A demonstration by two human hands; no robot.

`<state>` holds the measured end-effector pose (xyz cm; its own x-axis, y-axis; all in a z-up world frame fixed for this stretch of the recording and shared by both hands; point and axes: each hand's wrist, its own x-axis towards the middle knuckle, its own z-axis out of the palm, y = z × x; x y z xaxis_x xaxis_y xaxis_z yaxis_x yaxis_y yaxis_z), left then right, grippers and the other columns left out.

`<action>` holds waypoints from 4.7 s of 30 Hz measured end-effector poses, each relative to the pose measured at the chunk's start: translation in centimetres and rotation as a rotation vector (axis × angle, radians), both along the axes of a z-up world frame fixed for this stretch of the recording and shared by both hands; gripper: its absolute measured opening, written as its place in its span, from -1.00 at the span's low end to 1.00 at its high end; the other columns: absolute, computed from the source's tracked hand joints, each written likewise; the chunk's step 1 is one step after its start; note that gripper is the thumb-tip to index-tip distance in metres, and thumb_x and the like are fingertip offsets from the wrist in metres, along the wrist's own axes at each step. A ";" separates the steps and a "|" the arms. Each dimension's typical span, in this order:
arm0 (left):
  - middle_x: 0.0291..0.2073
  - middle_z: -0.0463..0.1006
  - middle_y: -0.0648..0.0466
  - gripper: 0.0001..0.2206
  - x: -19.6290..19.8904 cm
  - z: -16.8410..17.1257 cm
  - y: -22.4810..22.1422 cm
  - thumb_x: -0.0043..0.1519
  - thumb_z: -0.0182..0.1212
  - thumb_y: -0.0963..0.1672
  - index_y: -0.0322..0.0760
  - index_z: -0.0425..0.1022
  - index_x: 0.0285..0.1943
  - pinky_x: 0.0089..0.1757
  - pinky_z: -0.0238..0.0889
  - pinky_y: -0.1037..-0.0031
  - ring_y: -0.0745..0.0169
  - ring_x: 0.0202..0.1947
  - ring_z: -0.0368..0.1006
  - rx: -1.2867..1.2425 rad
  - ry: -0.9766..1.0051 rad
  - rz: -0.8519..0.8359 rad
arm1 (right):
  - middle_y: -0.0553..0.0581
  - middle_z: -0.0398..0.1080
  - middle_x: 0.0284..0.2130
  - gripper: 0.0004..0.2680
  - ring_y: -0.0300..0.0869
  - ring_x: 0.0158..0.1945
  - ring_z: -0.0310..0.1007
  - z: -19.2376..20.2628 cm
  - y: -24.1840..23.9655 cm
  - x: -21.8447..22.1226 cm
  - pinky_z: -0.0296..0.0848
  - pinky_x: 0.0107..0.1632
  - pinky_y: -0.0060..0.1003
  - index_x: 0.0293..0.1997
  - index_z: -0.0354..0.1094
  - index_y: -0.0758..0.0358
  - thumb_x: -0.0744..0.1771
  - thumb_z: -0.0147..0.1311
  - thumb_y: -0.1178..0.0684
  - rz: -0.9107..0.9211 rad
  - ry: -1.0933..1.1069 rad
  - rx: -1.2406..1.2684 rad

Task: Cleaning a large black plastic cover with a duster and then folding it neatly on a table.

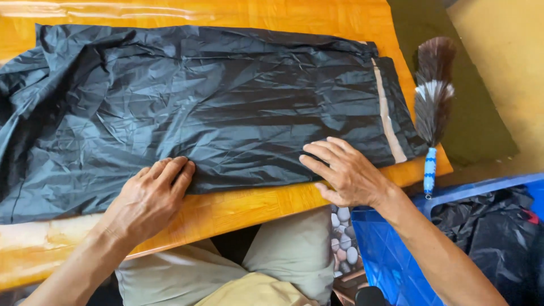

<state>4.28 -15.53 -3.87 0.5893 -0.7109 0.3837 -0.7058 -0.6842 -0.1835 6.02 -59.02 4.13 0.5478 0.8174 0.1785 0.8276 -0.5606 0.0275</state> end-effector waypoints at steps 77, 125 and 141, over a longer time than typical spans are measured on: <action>0.55 0.07 0.31 -0.03 6.0 1.8 -3.3 -0.04 -0.02 0.48 0.39 0.03 0.59 0.21 -0.24 -0.30 0.10 0.57 -0.14 -0.045 0.196 0.253 | 0.22 -0.33 0.56 -0.35 0.19 0.60 -0.53 0.9 3.2 19.6 -0.63 0.35 0.60 0.57 -0.21 -0.18 0.31 -0.54 -0.57 -1.043 0.381 0.018; -0.15 0.57 -0.16 -0.86 28.3 2.6 -2.1 0.43 0.14 -0.06 -0.15 0.53 -0.09 -0.01 0.35 0.01 -0.31 0.05 0.51 -0.584 0.453 0.285 | -0.04 0.37 -0.11 -0.92 -0.09 0.30 0.31 -9.2 -1.3 23.4 -0.09 0.42 0.37 -0.06 0.33 -0.02 0.46 -0.09 -0.04 -0.703 -0.559 0.504; -0.13 0.63 -0.26 -0.76 28.6 2.9 -3.0 0.38 0.10 0.02 -0.13 0.51 0.00 0.06 0.33 -0.06 -0.39 0.08 0.51 -0.463 0.547 0.441 | 0.26 0.20 0.25 -0.71 0.25 0.42 0.06 -7.4 -0.1 22.0 -0.04 0.39 0.35 0.19 0.33 0.09 0.41 0.03 -0.19 -0.765 -0.596 0.509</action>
<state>32.85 -18.49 -0.97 0.9640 -0.2128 0.1593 -0.2638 -0.8402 0.4738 28.06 -59.10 -3.28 0.5924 0.0533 0.8039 0.1866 -0.9797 -0.0726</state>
